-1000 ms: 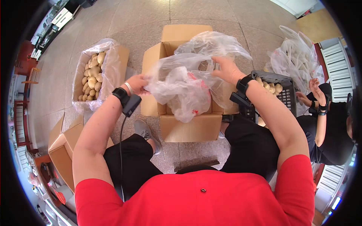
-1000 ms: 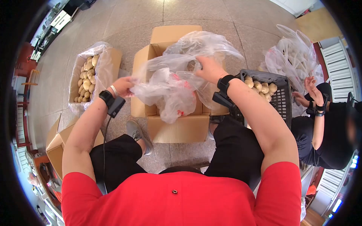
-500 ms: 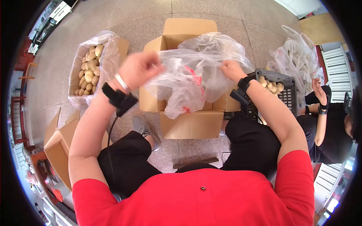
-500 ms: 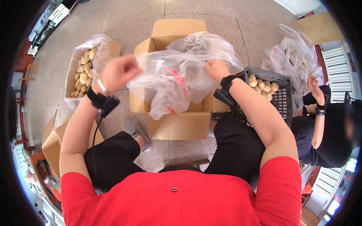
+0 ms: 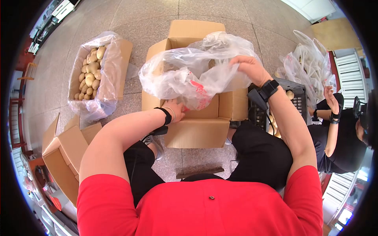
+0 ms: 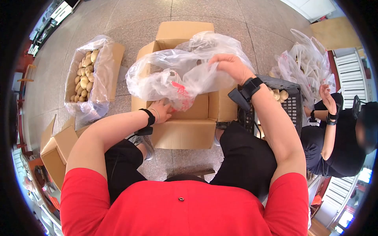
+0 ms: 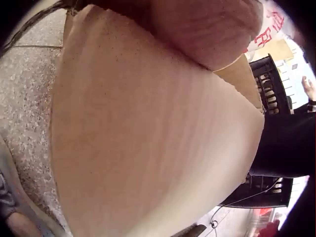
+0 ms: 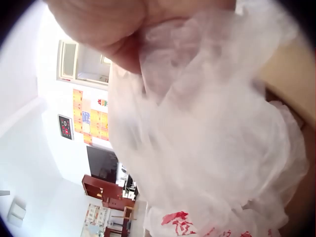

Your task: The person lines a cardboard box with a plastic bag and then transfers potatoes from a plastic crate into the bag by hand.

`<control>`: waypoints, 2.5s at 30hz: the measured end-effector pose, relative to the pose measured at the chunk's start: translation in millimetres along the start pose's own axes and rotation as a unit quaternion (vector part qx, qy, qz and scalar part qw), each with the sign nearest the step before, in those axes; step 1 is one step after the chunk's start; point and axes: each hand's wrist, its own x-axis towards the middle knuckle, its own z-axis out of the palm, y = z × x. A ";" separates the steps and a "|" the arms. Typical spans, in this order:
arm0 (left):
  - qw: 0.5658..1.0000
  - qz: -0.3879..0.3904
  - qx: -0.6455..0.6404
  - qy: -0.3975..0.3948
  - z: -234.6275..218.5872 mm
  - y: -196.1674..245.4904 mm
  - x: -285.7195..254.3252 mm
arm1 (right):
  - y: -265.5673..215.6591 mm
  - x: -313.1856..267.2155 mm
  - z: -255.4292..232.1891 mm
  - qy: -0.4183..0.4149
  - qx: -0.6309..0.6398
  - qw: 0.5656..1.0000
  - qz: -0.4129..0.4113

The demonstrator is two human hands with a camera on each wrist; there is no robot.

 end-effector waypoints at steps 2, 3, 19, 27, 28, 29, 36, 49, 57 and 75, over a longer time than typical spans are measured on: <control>0.991 0.048 0.043 -0.114 -4.6 4.0 9.6 | 12.7 -1.7 10.9 -0.097 -0.112 0.989 0.028; 0.981 0.071 0.064 -0.170 -7.6 5.9 15.8 | 19.5 -2.0 16.0 -0.193 -0.223 0.954 0.054; 0.993 0.040 -0.092 0.060 -71.8 -52.3 29.2 | 56.6 -14.8 85.0 -0.250 -0.493 0.823 0.130; 0.970 0.087 -0.112 -0.199 -86.1 -50.7 -5.2 | 79.3 -17.1 61.6 -0.279 -0.439 0.824 0.224; 0.971 0.096 -0.104 -0.192 -87.3 -50.2 -9.3 | 74.4 -17.8 59.0 -0.296 -0.436 0.820 0.225; 0.971 0.097 -0.105 -0.192 -89.1 -52.1 -14.2 | 69.6 -18.5 58.3 -0.314 -0.431 0.815 0.226; 0.905 0.360 -0.124 0.190 -121.5 -37.9 -47.5 | 46.5 -16.2 76.3 -0.255 -0.453 0.842 0.143; 0.897 0.279 -0.164 0.302 -148.5 -19.9 -63.9 | 9.0 -3.8 121.8 -0.213 -0.020 0.976 0.045; 0.860 0.094 -0.383 0.324 -167.5 -44.2 -70.6 | -4.5 2.6 42.8 0.171 0.078 0.982 0.018; 0.953 0.216 0.024 0.211 -138.6 -103.9 -116.0 | 1.7 -27.6 70.4 -0.402 -0.193 0.824 0.351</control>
